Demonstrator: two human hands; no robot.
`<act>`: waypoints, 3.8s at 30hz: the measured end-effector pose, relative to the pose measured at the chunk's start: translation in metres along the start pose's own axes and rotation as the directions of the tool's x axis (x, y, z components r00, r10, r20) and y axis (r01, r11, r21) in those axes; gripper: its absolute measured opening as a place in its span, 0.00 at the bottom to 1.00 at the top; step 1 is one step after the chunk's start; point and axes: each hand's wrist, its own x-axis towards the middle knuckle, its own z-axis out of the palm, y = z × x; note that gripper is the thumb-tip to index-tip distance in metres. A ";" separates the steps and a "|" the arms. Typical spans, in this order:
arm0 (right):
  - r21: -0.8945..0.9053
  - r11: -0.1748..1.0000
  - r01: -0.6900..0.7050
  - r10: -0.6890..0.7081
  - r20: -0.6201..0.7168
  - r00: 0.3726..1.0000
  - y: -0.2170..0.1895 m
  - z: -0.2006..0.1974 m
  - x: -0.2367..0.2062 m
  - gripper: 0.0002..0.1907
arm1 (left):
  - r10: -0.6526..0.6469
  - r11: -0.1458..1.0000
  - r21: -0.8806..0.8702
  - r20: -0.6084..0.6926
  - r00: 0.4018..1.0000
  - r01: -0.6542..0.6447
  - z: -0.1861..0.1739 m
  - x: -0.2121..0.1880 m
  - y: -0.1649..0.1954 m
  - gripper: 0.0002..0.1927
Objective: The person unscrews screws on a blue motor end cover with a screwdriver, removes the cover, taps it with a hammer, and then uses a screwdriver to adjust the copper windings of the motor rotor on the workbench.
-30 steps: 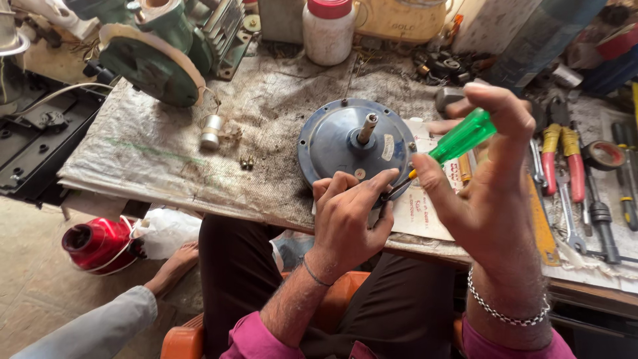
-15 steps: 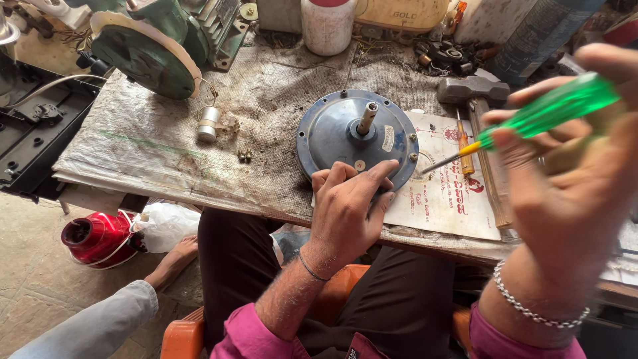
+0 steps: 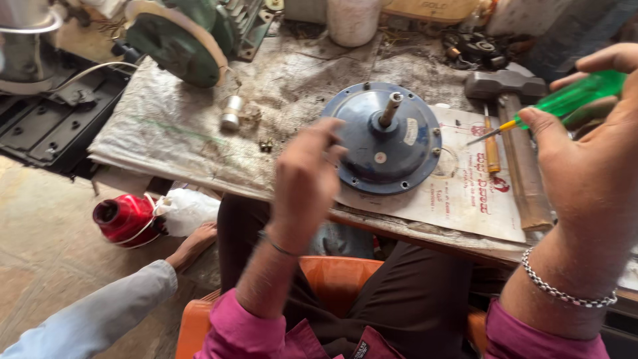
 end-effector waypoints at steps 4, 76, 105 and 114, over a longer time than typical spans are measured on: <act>-0.140 0.989 -0.050 0.054 0.027 0.998 -0.006 -0.001 -0.001 0.17 | -0.192 0.964 0.188 0.006 0.981 0.187 -0.042 0.005 -0.039 0.21; -0.042 0.872 -0.488 0.465 0.384 0.798 0.056 0.011 0.020 0.31 | -0.197 0.975 0.184 0.427 0.883 0.128 0.000 0.103 -0.019 0.41; 0.519 0.852 -0.068 0.105 -0.043 0.993 -0.103 0.005 -0.087 0.37 | 0.211 0.882 0.427 0.021 0.977 -0.200 -0.001 0.123 0.010 0.39; 0.448 0.880 -0.158 0.171 0.011 0.985 -0.092 -0.007 -0.076 0.29 | 0.192 0.901 0.393 0.014 0.981 -0.182 0.004 0.124 0.016 0.38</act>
